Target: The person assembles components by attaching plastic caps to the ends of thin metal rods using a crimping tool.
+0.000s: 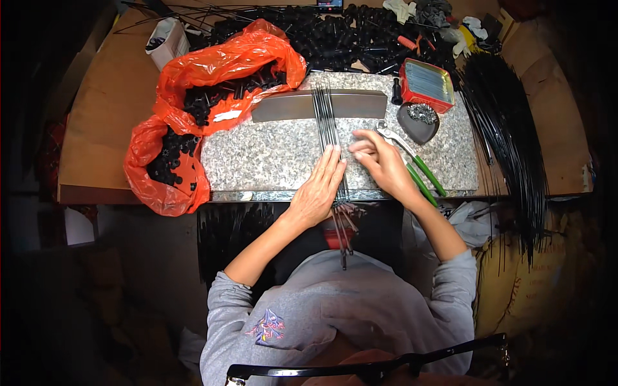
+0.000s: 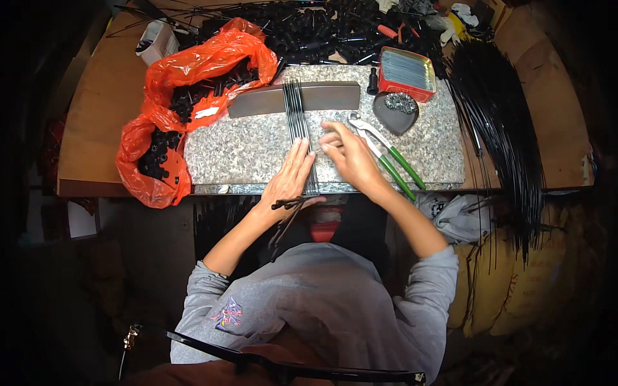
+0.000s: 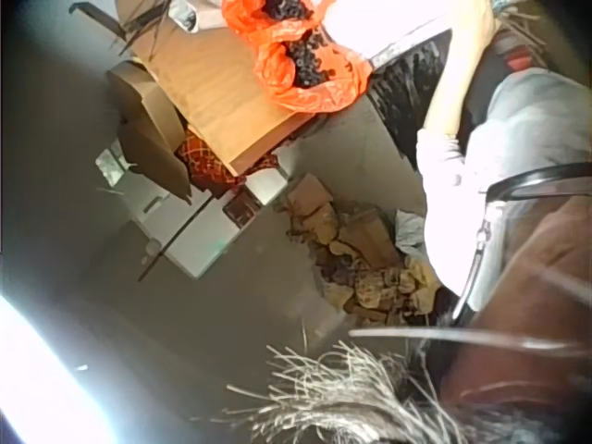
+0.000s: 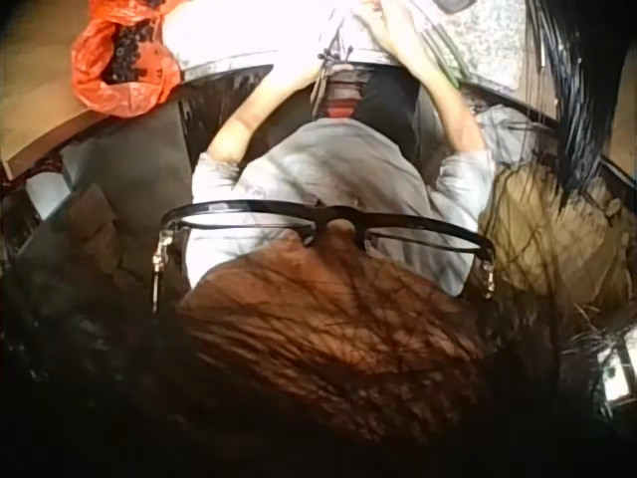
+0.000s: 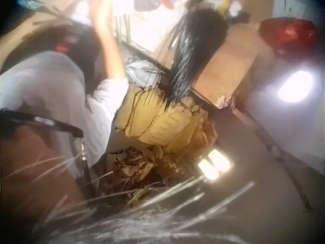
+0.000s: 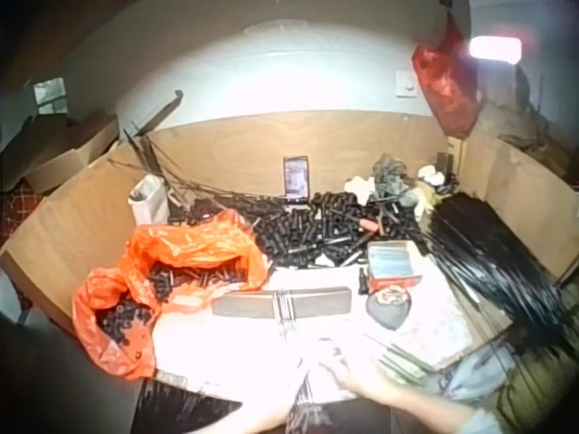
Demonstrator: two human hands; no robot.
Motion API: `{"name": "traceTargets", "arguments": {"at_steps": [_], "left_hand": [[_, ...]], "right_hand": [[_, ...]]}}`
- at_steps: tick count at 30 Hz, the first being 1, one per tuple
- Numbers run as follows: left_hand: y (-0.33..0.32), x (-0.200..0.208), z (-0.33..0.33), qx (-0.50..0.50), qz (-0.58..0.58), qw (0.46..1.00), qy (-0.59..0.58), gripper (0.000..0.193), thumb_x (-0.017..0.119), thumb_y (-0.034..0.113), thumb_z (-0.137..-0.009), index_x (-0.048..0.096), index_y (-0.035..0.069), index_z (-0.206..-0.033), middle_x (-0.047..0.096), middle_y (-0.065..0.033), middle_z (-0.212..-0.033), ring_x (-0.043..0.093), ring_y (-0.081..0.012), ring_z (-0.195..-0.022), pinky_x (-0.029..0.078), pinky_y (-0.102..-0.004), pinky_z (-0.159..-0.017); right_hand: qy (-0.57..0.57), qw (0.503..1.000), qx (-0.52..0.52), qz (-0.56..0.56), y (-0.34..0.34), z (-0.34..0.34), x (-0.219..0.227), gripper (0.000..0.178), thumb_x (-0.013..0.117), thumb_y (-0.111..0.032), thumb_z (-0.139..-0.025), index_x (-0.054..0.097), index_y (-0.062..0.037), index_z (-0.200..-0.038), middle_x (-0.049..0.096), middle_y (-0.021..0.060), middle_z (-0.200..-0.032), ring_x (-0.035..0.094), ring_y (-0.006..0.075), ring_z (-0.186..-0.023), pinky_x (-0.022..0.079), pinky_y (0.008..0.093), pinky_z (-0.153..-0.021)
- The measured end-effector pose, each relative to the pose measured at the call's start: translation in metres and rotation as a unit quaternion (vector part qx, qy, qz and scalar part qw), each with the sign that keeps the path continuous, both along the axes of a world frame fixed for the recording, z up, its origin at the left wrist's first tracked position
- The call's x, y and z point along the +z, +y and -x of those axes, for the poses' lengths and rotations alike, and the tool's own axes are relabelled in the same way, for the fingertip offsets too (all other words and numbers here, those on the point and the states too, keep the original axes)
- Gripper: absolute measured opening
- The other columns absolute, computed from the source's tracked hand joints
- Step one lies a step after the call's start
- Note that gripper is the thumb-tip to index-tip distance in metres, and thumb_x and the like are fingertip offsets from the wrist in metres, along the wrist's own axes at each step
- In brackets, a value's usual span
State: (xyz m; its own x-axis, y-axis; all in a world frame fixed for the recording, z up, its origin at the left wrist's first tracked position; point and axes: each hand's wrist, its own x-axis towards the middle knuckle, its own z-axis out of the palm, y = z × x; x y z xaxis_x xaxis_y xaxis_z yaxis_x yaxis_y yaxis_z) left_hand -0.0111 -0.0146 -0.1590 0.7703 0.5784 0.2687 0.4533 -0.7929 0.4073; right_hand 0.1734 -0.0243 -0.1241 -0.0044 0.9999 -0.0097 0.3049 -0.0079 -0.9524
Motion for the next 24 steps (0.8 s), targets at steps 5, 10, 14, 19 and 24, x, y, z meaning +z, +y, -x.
{"name": "traceTargets", "arguments": {"at_steps": [5, 10, 14, 19, 24], "left_hand": [[0.0, 0.0, -0.001, -0.017, -0.017, 1.0, -0.002, 0.067, 0.053, -0.001, -0.064, 0.032, -0.009, -0.127, 0.023, -0.0279, -0.137, 0.022, -0.0387, -0.13, 0.026, -0.0413, -0.105], [0.002, 0.004, 0.004, -0.024, -0.023, 0.999, 0.017, 0.065, 0.053, 0.001, -0.066, 0.032, -0.008, -0.127, 0.022, -0.0282, -0.137, 0.021, -0.0389, -0.13, 0.025, -0.0425, -0.105], [0.009, 0.003, 0.001, -0.048, -0.024, 0.998, 0.038, 0.063, 0.053, 0.003, -0.068, 0.032, -0.008, -0.127, 0.022, -0.0284, -0.137, 0.02, -0.0392, -0.13, 0.024, -0.0434, -0.105], [0.011, 0.003, 0.012, -0.063, -0.066, 0.996, -0.023, 0.054, 0.052, 0.005, -0.07, 0.038, -0.009, -0.12, 0.029, -0.0278, -0.133, 0.029, -0.0395, -0.126, 0.03, -0.0436, -0.102], [0.006, -0.003, 0.023, -0.058, -0.069, 0.993, -0.074, 0.027, 0.052, 0.006, -0.068, 0.048, -0.005, -0.092, 0.045, -0.0231, -0.111, 0.043, -0.038, -0.115, 0.039, -0.0422, -0.095]], "right_hand": [[0.077, 0.995, 0.034, 0.061, 0.03, -0.003, -0.03, 0.036, 0.055, 0.0, -0.081, 0.044, 0.0009, -0.116, 0.058, 0.0059, -0.08, 0.056, 0.0103, -0.071, 0.047, 0.0241, -0.064], [0.078, 0.989, -0.05, 0.113, 0.016, -0.01, -0.016, 0.035, 0.052, 0.002, -0.082, 0.039, 0.0021, -0.115, 0.053, 0.0043, -0.074, 0.055, 0.0095, -0.061, 0.05, 0.0223, -0.054], [0.043, 0.998, -0.027, 0.049, 0.022, 0.0, -0.024, 0.034, 0.056, -0.001, -0.083, 0.041, 0.0028, -0.113, 0.055, 0.0049, -0.074, 0.055, 0.0083, -0.06, 0.048, 0.0212, -0.052], [-0.001, 0.998, -0.013, 0.066, 0.03, -0.005, -0.024, 0.037, 0.061, -0.006, -0.081, 0.043, 0.0023, -0.113, 0.059, 0.0065, -0.076, 0.056, 0.0085, -0.06, 0.046, 0.0208, -0.051], [0.103, 0.991, -0.018, 0.081, 0.041, -0.002, -0.027, 0.04, 0.066, -0.009, -0.078, 0.045, 0.0027, -0.11, 0.063, 0.0085, -0.072, 0.059, 0.0099, -0.058, 0.046, 0.0214, -0.048]]}}
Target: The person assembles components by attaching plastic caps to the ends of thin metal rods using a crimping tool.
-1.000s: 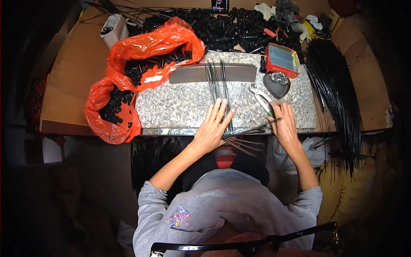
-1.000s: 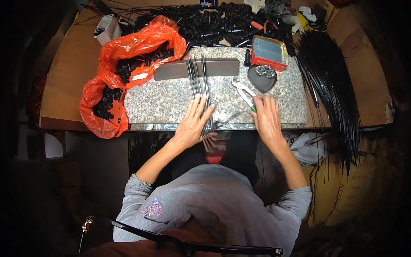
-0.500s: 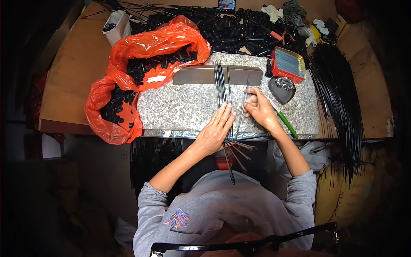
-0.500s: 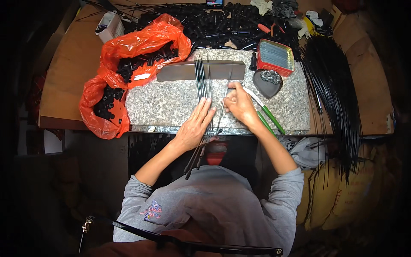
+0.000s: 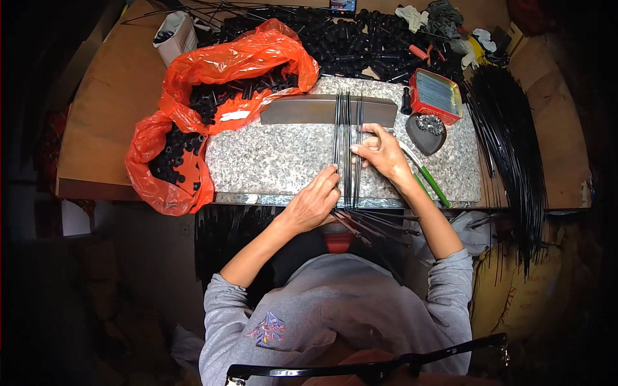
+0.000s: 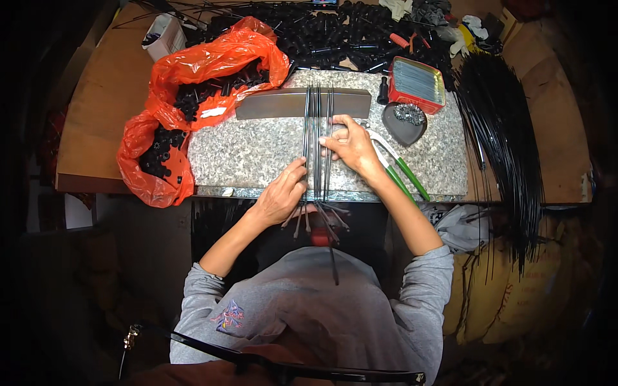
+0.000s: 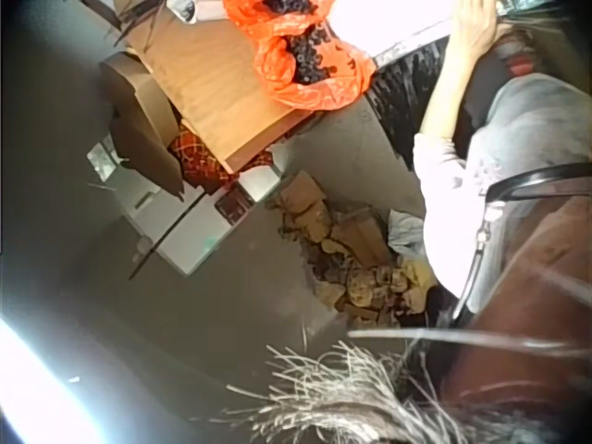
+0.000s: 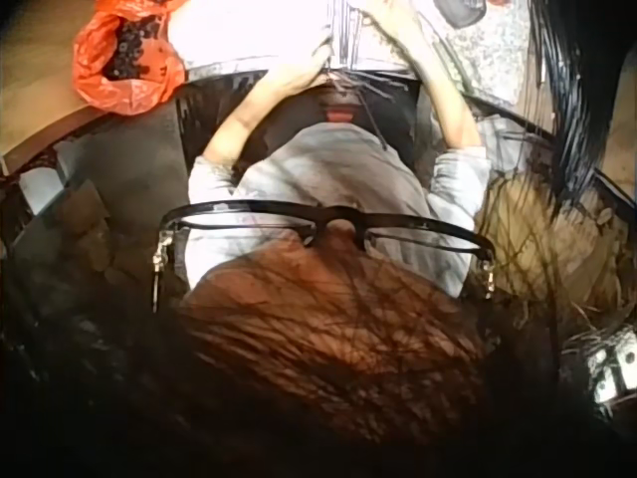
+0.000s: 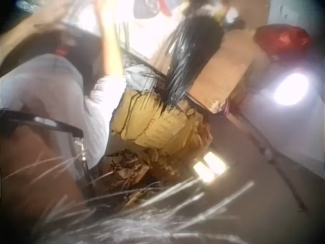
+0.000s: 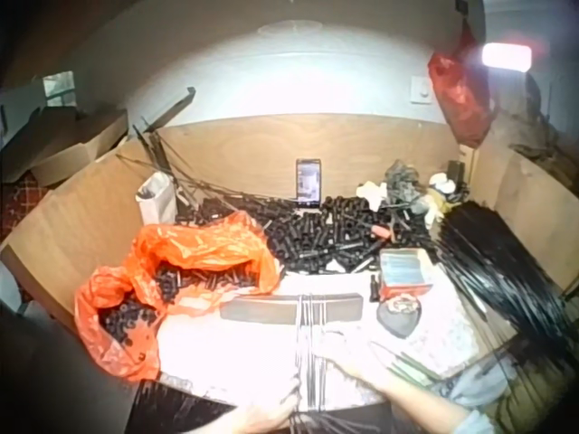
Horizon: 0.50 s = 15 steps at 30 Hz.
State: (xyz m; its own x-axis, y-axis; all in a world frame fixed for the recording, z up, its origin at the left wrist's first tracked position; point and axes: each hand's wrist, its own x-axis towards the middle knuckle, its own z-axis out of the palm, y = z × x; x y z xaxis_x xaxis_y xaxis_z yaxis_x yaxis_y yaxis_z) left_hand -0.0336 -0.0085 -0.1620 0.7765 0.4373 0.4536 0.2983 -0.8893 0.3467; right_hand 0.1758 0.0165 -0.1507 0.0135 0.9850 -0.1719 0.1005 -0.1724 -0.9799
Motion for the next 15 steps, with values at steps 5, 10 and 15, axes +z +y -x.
{"name": "traceTargets", "arguments": {"at_steps": [5, 10, 15], "left_hand": [[0.001, 0.003, -0.001, 0.0, -0.014, 1.0, -0.002, 0.018, 0.054, 0.007, -0.066, 0.046, -0.003, -0.079, 0.049, -0.021, -0.1, 0.045, -0.0378, -0.112, 0.041, -0.042, -0.094], [0.001, 0.008, -0.001, 0.009, 0.003, 1.0, 0.005, 0.024, 0.056, 0.009, -0.064, 0.047, -0.004, -0.083, 0.048, -0.0234, -0.108, 0.042, -0.0387, -0.116, 0.04, -0.0426, -0.095], [0.002, 0.007, 0.001, 0.022, -0.008, 0.999, 0.038, 0.042, 0.066, 0.019, -0.064, 0.048, -0.005, -0.094, 0.043, -0.0247, -0.118, 0.037, -0.04, -0.121, 0.039, -0.0427, -0.094]], "right_hand": [[0.027, 0.999, 0.009, 0.021, 0.013, 0.012, -0.002, 0.038, 0.066, -0.007, -0.076, 0.048, 0.0003, -0.109, 0.066, 0.0068, -0.073, 0.061, 0.0085, -0.058, 0.038, 0.0176, -0.041], [0.042, 0.999, 0.024, 0.021, 0.019, 0.016, -0.004, 0.03, 0.065, -0.005, -0.076, 0.052, -0.0004, -0.102, 0.066, 0.0058, -0.073, 0.062, 0.0085, -0.058, 0.038, 0.0175, -0.041], [0.034, 0.999, 0.0, 0.015, 0.017, 0.014, -0.004, 0.025, 0.063, -0.004, -0.078, 0.05, -0.0021, -0.1, 0.064, 0.004, -0.077, 0.061, 0.0082, -0.062, 0.038, 0.0162, -0.043]]}}
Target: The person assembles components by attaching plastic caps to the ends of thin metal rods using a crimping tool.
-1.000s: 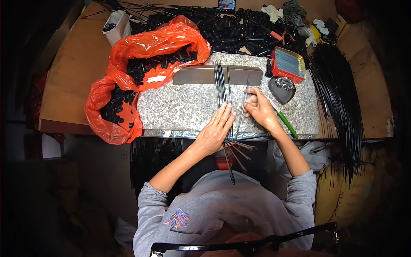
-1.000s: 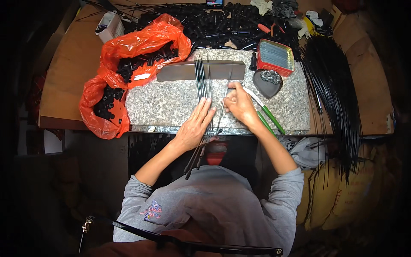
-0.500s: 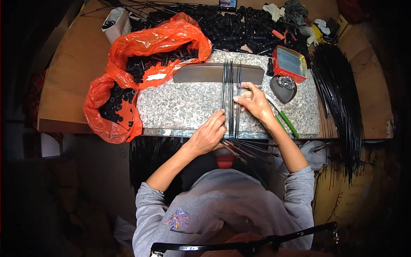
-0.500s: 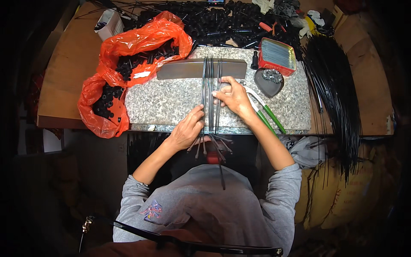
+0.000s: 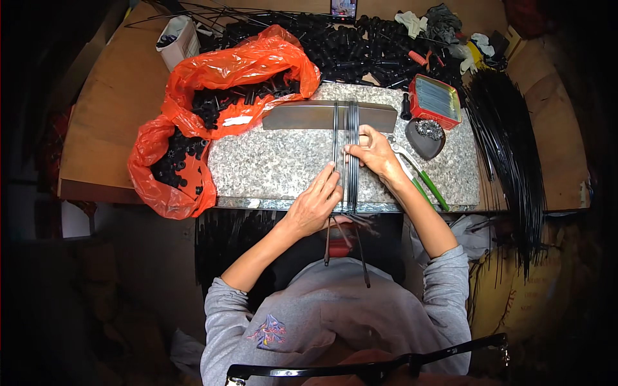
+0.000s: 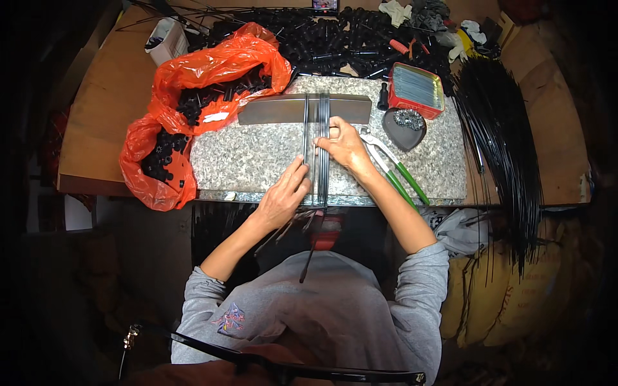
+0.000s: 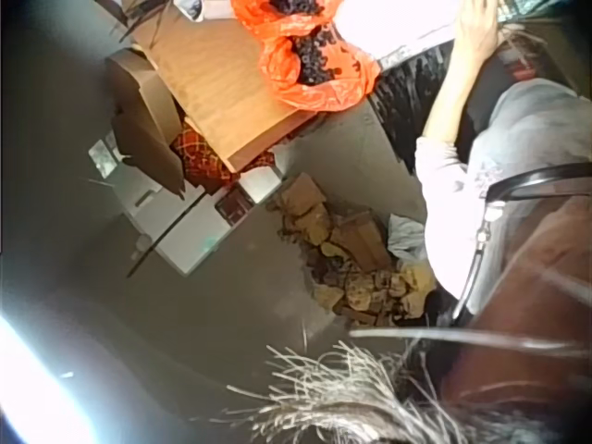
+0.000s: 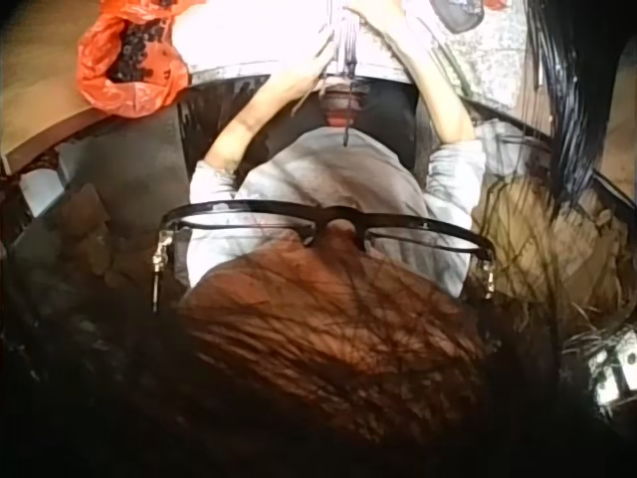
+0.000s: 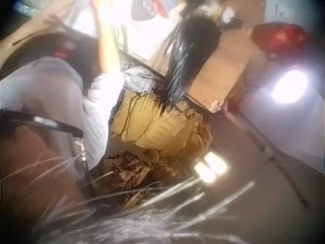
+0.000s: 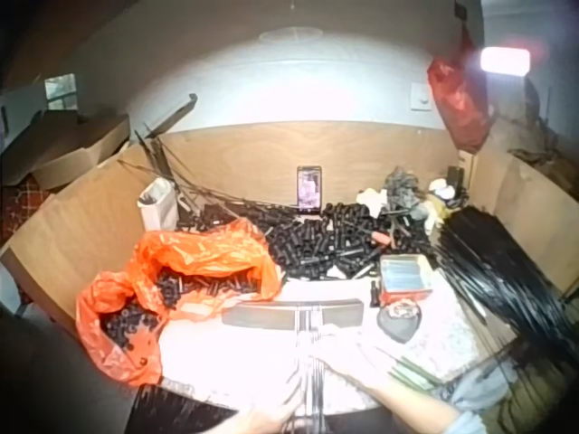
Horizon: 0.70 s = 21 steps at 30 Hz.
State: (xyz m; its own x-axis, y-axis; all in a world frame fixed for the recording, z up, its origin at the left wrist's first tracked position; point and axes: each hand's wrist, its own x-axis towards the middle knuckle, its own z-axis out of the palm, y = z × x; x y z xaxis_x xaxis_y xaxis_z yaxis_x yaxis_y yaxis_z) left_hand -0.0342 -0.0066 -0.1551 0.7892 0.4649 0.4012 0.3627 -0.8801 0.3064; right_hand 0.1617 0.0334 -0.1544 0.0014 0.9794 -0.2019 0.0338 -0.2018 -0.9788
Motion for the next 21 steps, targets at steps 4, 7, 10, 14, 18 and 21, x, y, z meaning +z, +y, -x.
{"name": "traceTargets", "arguments": {"at_steps": [4, 7, 10, 14, 18, 21], "left_hand": [[-0.003, -0.003, 0.002, -0.003, 0.077, 0.997, -0.024, 0.067, 0.073, 0.028, -0.06, 0.043, -0.005, -0.11, 0.036, -0.0256, -0.126, 0.029, -0.041, -0.125, 0.035, -0.0437, -0.098], [-0.002, 0.007, -0.006, -0.022, 0.095, 0.995, 0.005, 0.082, 0.074, 0.034, -0.06, 0.036, -0.006, -0.121, 0.031, -0.0274, -0.13, 0.025, -0.0412, -0.127, 0.028, -0.0437, -0.103], [0.0, 0.004, -0.026, -0.037, 0.051, 0.993, 0.104, 0.093, 0.067, 0.044, -0.061, 0.03, -0.008, -0.129, 0.02, -0.0279, -0.138, 0.024, -0.039, -0.128, 0.023, -0.042, -0.105], [0.004, -0.003, -0.031, -0.035, 0.003, 0.993, 0.109, 0.086, 0.067, 0.04, -0.066, 0.031, -0.005, -0.129, 0.023, -0.0258, -0.138, 0.022, -0.0367, -0.13, 0.024, -0.043, -0.105], [0.009, 0.015, -0.029, -0.048, 0.059, 0.988, 0.134, 0.093, 0.073, 0.038, -0.06, 0.03, -0.001, -0.132, 0.021, -0.0223, -0.14, 0.019, -0.0347, -0.132, 0.021, -0.0451, -0.106], [0.01, 0.01, -0.03, -0.063, 0.056, 0.991, 0.107, 0.097, 0.075, 0.038, -0.057, 0.028, 0.001, -0.133, 0.019, -0.0213, -0.142, 0.016, -0.034, -0.133, 0.02, -0.0451, -0.106]], "right_hand": [[0.018, 1.0, -0.013, 0.021, -0.006, -0.012, 0.003, 0.025, 0.063, -0.003, -0.078, 0.049, -0.0005, -0.098, 0.064, 0.0057, -0.078, 0.06, 0.0085, -0.062, 0.04, 0.0171, -0.044], [0.007, 1.0, 0.003, 0.021, -0.003, -0.015, -0.002, 0.024, 0.065, -0.004, -0.078, 0.05, -0.0001, -0.097, 0.063, 0.0058, -0.079, 0.053, 0.0055, -0.057, 0.041, 0.0176, -0.046], [0.004, 1.0, -0.022, 0.015, -0.005, -0.009, 0.004, 0.028, 0.065, -0.005, -0.078, 0.049, 0.0012, -0.101, 0.061, 0.0041, -0.076, 0.053, 0.0061, -0.059, 0.042, 0.0183, -0.048], [0.008, 0.999, 0.024, 0.02, -0.005, -0.031, 0.002, 0.034, 0.061, -0.003, -0.081, 0.045, 0.0017, -0.11, 0.061, 0.0056, -0.078, 0.056, 0.0088, -0.063, 0.048, 0.0216, -0.054], [-0.153, 0.985, 0.076, 0.012, 0.007, -0.066, 0.047, 0.031, 0.055, -0.001, -0.082, 0.047, -0.0001, -0.112, 0.063, 0.0109, -0.083, 0.063, 0.0147, -0.073, 0.052, 0.0246, -0.06], [-0.326, 0.93, -0.012, -0.171, 0.029, -0.126, 0.052, 0.012, 0.052, -0.003, -0.082, 0.055, 0.0021, -0.093, 0.062, 0.0062, -0.074, 0.062, 0.0126, -0.068, 0.048, 0.0249, -0.059]]}}
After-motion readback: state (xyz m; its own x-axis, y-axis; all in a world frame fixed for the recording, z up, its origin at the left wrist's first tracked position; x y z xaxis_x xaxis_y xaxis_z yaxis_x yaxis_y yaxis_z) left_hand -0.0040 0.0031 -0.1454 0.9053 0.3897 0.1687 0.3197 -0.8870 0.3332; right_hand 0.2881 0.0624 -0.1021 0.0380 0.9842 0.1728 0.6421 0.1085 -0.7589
